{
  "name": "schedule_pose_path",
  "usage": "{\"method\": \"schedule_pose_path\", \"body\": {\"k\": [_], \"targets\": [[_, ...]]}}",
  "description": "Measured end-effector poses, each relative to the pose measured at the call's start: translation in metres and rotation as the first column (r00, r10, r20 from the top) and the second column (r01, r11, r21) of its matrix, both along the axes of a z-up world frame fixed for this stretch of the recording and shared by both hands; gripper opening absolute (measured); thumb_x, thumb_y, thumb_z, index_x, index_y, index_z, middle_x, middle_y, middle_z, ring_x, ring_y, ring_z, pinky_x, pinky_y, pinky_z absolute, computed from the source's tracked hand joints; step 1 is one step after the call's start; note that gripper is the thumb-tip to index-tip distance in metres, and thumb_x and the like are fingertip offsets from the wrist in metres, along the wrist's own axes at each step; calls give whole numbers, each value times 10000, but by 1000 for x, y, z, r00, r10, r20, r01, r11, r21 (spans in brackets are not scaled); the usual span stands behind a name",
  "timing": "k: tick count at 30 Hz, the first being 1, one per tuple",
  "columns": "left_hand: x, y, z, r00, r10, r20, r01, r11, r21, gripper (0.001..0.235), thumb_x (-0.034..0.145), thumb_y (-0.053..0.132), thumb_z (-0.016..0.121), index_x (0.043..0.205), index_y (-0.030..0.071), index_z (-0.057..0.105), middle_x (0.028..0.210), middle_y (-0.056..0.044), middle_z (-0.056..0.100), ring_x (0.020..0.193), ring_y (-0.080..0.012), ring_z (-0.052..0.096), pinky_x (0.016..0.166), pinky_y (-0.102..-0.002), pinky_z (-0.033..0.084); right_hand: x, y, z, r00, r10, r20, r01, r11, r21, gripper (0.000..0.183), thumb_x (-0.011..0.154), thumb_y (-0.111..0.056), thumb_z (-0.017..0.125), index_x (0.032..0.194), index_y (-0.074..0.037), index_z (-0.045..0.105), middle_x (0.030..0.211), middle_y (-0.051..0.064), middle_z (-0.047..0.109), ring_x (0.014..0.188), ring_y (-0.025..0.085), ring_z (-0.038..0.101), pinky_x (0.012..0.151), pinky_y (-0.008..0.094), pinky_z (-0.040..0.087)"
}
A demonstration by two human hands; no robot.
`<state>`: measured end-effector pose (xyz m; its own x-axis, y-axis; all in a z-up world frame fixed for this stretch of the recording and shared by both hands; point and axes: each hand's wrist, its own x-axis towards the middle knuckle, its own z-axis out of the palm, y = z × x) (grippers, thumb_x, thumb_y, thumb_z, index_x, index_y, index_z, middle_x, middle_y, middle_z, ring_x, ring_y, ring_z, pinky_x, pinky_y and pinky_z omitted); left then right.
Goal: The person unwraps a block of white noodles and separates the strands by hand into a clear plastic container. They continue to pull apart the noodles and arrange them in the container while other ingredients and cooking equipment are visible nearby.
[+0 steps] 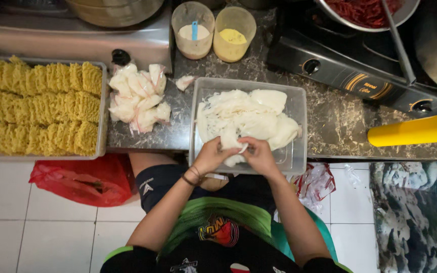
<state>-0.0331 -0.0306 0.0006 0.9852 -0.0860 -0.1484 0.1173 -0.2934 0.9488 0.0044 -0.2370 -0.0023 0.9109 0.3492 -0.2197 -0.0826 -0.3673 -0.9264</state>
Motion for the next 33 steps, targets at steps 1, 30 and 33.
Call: {"method": "schedule_pose_path", "body": {"k": [1, 30, 33], "targets": [[1, -3, -2, 1000, 5, -20, -6, 996, -94, 446, 816, 412, 838, 1023, 32, 728, 853, -127, 782, 752, -208, 751, 683, -341, 589, -2, -1, 1, 996, -48, -72, 57, 991, 123, 294, 834, 11, 756, 1124, -29, 726, 966, 59, 772, 855, 89, 691, 754, 260, 561], [6, 13, 26, 997, -29, 75, 37, 993, -110, 155, 857, 84, 745, 990, 18, 788, 787, -122, 778, 684, -182, 736, 639, -321, 577, 1, 3, 63, 985, 154, 79, -142, 979, -143, 332, 858, -54, 724, 1190, -56, 718, 991, 77, 789, 854, 162, 757, 776, 305, 620], [8, 25, 16, 985, -4, 171, -12, 996, 91, 192, 828, 130, 757, 975, 10, 782, 815, -186, 753, 708, -287, 755, 674, -376, 580, 11, -11, 65, 998, 43, 35, -39, 995, -86, 198, 906, -37, 748, 1102, -30, 774, 917, 91, 792, 763, 152, 720, 685, 288, 585]]}}
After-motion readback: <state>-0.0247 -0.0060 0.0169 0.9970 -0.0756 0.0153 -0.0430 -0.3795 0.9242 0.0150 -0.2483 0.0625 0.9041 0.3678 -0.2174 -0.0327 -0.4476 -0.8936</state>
